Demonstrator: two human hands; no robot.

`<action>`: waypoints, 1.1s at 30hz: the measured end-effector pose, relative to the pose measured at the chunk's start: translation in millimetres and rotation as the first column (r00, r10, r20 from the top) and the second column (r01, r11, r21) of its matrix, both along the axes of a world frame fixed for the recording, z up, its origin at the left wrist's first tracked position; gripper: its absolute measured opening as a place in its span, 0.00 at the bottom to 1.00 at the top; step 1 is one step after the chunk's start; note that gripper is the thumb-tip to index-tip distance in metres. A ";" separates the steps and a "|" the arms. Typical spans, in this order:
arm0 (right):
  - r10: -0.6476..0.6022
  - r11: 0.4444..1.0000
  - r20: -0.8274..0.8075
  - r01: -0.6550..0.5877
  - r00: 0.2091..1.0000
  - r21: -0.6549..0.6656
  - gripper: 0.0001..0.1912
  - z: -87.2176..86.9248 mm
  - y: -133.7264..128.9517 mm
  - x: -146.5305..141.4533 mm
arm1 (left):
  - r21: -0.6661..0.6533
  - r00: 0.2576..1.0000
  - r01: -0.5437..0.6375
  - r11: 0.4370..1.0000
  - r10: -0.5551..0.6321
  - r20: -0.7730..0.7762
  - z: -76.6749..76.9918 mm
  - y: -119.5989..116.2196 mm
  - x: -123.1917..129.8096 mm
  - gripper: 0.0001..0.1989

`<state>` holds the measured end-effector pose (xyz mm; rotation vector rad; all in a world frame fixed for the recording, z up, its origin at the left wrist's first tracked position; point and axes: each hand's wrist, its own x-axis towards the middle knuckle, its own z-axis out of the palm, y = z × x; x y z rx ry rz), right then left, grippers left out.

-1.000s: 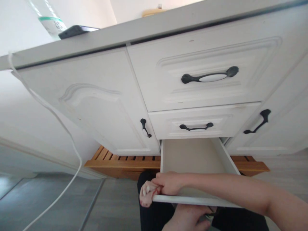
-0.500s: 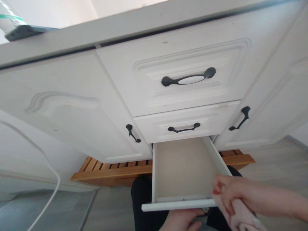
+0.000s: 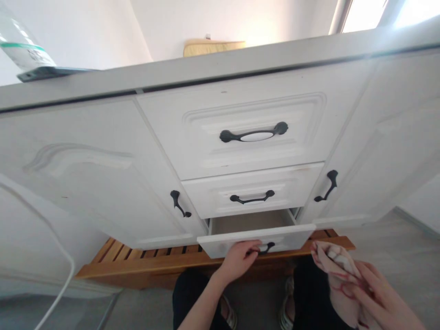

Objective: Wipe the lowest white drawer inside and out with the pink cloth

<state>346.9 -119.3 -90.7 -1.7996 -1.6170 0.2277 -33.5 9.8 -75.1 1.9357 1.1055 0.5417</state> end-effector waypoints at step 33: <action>0.422 0.638 0.639 -0.712 0.643 0.295 0.14 -11.6 193.3 -379.7 | 0.474 0.323 -0.534 0.700 0.687 -0.651 -172.6 -101.8 -144.3 0.23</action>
